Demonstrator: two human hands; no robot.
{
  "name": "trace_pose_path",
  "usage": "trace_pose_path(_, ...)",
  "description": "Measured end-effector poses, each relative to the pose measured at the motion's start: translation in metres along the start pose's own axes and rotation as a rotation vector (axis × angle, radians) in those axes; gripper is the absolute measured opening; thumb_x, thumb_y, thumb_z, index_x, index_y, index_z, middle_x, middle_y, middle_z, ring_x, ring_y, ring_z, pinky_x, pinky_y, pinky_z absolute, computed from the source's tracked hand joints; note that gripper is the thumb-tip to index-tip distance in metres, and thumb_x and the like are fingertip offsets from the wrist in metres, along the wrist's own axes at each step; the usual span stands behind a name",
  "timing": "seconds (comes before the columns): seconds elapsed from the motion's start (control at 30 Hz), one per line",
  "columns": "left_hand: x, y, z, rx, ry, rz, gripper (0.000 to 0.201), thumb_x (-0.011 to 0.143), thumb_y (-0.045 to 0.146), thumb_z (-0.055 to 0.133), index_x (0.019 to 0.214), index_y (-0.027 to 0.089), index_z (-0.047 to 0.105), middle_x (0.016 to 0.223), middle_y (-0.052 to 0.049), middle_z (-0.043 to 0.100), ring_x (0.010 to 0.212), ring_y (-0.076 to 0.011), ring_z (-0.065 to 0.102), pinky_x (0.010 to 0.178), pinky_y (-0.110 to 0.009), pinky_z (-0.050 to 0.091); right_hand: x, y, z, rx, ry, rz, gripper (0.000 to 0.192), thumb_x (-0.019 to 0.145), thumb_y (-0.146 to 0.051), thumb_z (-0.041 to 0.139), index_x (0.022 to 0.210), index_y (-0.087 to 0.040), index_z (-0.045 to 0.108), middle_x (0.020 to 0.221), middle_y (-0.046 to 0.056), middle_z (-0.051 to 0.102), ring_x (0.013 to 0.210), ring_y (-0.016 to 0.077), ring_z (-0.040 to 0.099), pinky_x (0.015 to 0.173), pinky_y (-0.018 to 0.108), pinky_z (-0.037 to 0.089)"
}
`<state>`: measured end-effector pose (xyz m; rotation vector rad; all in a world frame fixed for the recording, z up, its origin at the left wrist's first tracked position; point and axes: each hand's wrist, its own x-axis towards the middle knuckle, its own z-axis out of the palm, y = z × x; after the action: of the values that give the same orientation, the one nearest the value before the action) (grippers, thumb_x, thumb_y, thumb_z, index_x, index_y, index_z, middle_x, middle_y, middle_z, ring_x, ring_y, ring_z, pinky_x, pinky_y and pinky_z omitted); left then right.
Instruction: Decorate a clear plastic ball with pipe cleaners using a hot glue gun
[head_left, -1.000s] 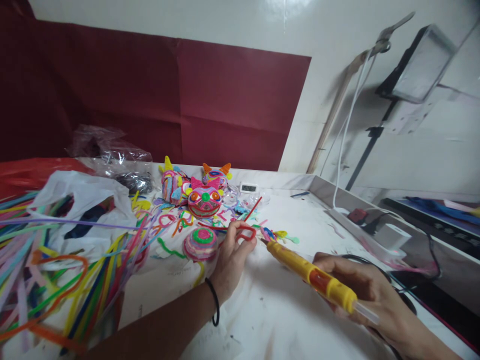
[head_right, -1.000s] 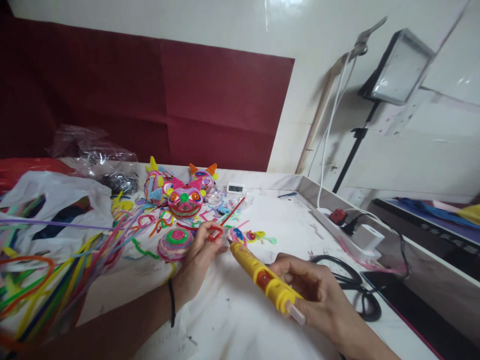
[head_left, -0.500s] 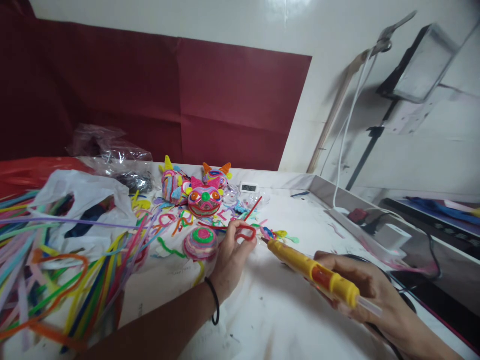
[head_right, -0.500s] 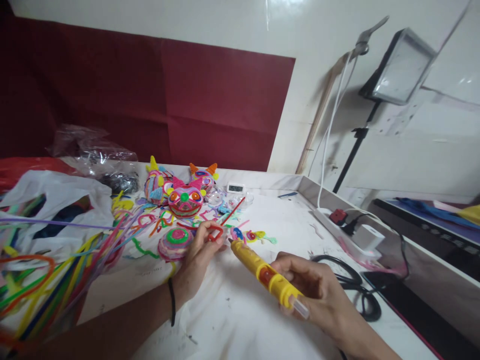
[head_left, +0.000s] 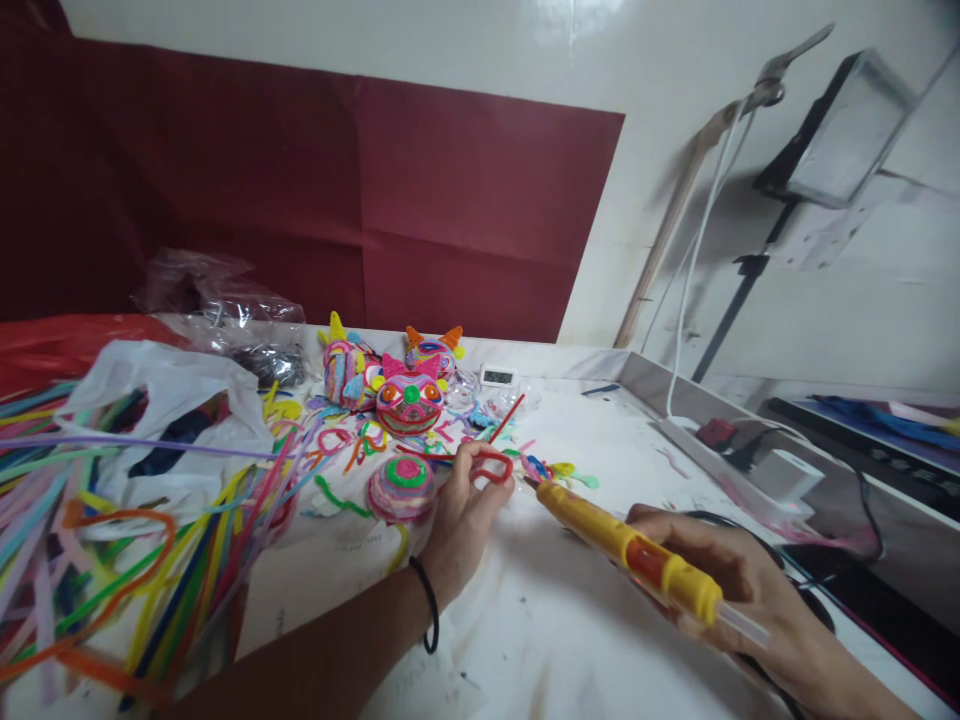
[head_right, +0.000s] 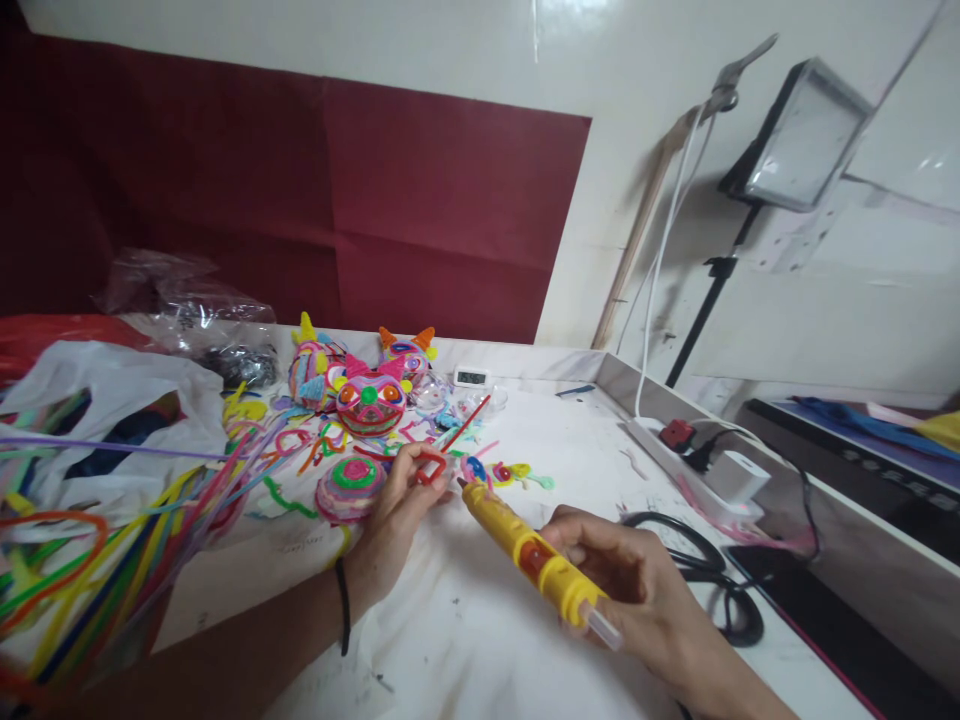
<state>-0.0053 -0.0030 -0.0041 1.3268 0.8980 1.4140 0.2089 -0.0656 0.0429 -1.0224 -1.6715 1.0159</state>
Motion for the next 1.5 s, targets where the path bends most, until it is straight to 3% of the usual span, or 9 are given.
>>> trace_pose_path(0.3,0.000,-0.001,0.001,-0.035,-0.014,0.000,0.020,0.081,0.028,0.058,0.100,0.025,0.052,0.085,0.001,0.057,0.084,-0.0166,0.055,0.075,-0.028,0.044,0.004,-0.005,0.004,-0.001,0.008,-0.110,0.030,0.058,-0.047,0.080,0.075,-0.022,0.075,0.059,0.003,0.059,0.049,0.0134,0.050,0.044,0.023,0.042)
trace_pose_path(0.57,-0.001,0.000,0.001,-0.035,-0.010,-0.002,0.020,0.081,0.029,0.058,0.099,0.025,0.053,0.085,0.001,0.057,0.083,-0.0165,0.054,0.075,-0.027,0.044,0.003,0.006,0.001,0.025,0.008,-0.130,0.033,0.059,-0.044,0.081,0.083,-0.021,0.075,0.067,0.004,0.062,0.054,0.0157,0.054,0.048,0.025,0.045)
trace_pose_path(0.77,0.000,-0.002,0.001,-0.036,-0.013,0.003,0.018,0.082,0.030,0.058,0.099,0.026,0.053,0.087,0.001,0.057,0.084,-0.0164,0.055,0.076,-0.028,0.044,0.000,0.009,-0.002,-0.027,-0.015,-0.153,0.035,0.063,-0.049,0.078,0.087,-0.024,0.073,0.078,0.006,0.066,0.071,0.0210,0.060,0.061,0.028,0.050)
trace_pose_path(0.97,0.000,-0.006,0.002,-0.063,-0.024,-0.001,0.018,0.083,0.030,0.057,0.099,0.025,0.052,0.087,0.000,0.055,0.085,-0.0168,0.055,0.077,-0.029,0.045,-0.005,0.012,-0.001,-0.094,-0.050,-0.115,0.019,0.076,-0.036,0.070,0.091,-0.025,0.070,0.087,0.008,0.066,0.082,0.0243,0.062,0.068,0.032,0.051)
trace_pose_path(1.27,0.000,-0.006,0.002,-0.079,-0.029,-0.001,0.019,0.084,0.030,0.057,0.101,0.025,0.051,0.089,0.000,0.054,0.086,-0.0170,0.055,0.079,-0.030,0.045,-0.009,0.012,0.002,-0.188,0.031,-0.348,0.029,0.074,-0.037,0.073,0.102,-0.029,0.068,0.096,0.010,0.065,0.091,0.0265,0.063,0.070,0.029,0.055)
trace_pose_path(1.5,-0.002,-0.002,0.003,-0.099,-0.039,-0.022,0.016,0.083,0.029,0.056,0.098,0.025,0.051,0.089,0.001,0.054,0.086,-0.0164,0.054,0.080,-0.031,0.045,-0.007,0.009,-0.001,-0.485,-0.008,-0.618,0.039,0.080,-0.030,0.069,0.117,-0.024,0.059,0.103,0.012,0.065,0.095,0.0264,0.065,0.071,0.029,0.057)
